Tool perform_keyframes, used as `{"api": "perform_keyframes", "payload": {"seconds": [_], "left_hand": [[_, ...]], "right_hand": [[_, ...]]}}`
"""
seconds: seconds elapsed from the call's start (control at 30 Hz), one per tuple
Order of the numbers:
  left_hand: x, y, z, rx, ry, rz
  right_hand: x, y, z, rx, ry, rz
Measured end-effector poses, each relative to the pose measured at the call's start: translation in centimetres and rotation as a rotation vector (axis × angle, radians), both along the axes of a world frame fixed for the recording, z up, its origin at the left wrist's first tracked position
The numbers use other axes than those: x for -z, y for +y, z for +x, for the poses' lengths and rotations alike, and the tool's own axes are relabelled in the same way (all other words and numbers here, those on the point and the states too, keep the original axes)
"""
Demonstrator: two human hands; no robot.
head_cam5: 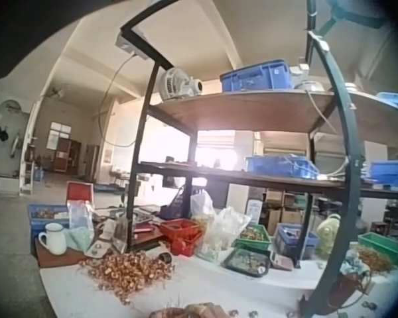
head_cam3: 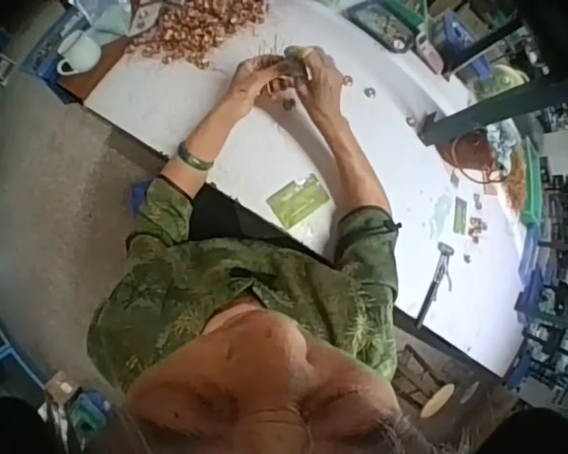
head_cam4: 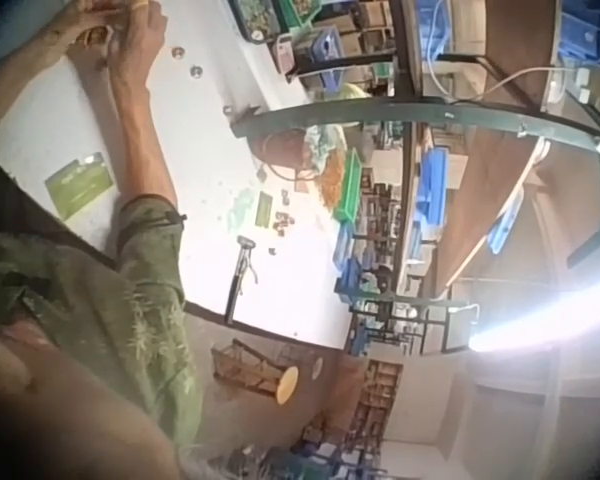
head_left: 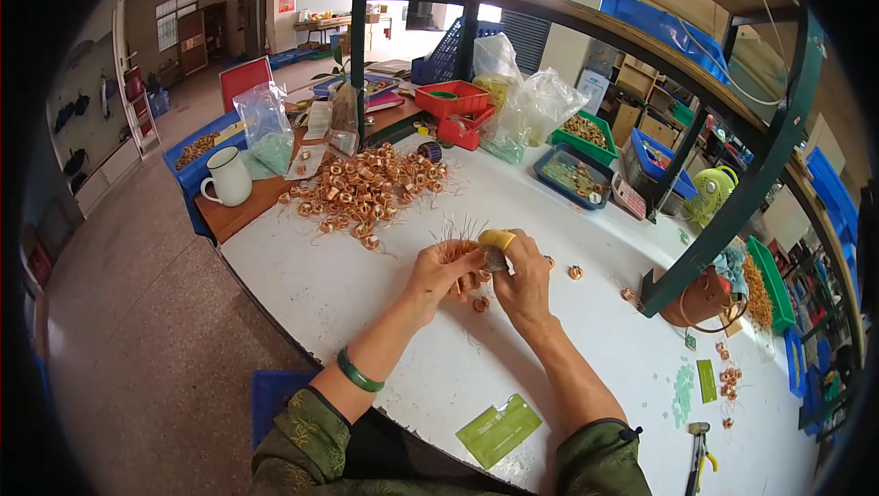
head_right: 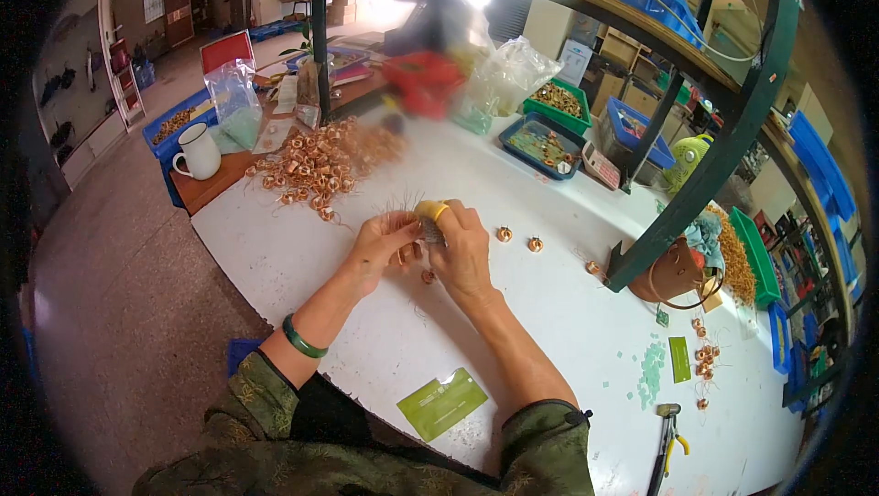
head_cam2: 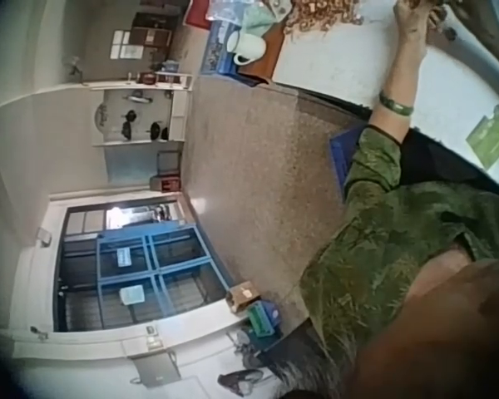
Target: Assemble small metallic and plastic components by hand at a workbench.
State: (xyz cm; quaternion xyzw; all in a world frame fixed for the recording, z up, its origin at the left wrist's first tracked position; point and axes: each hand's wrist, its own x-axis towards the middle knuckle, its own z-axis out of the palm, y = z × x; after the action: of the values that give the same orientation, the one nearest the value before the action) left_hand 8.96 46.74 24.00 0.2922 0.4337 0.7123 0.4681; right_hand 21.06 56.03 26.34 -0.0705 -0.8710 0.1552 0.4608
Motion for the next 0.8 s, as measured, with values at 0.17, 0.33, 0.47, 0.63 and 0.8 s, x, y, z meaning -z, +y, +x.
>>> {"api": "perform_keyframes", "payload": {"seconds": [0.17, 0.33, 0.47, 0.63, 0.8], "left_hand": [[-0.8, -0.1, 0.8, -0.085, 0.024, 0.017], [-0.8, -0.1, 0.5, -0.059, 0.032, 0.095], [-0.5, -0.3, 0.0, -0.057, 0.067, 0.110], [-0.3, 0.0, -0.3, -0.060, 0.056, 0.075], [-0.6, -0.3, -0.3, -0.014, 0.096, 0.068]], "right_hand": [[-0.6, 0.3, -0.3, -0.190, 0.250, -0.631], [-1.5, 1.7, 0.2, -0.252, 0.356, -1.009], [-2.3, 1.4, 0.4, -0.334, 0.388, -1.208], [-2.3, 1.6, 0.8, -0.353, 0.346, -0.966], [-3.2, 1.7, 1.3, -0.266, 0.252, -0.989]]}}
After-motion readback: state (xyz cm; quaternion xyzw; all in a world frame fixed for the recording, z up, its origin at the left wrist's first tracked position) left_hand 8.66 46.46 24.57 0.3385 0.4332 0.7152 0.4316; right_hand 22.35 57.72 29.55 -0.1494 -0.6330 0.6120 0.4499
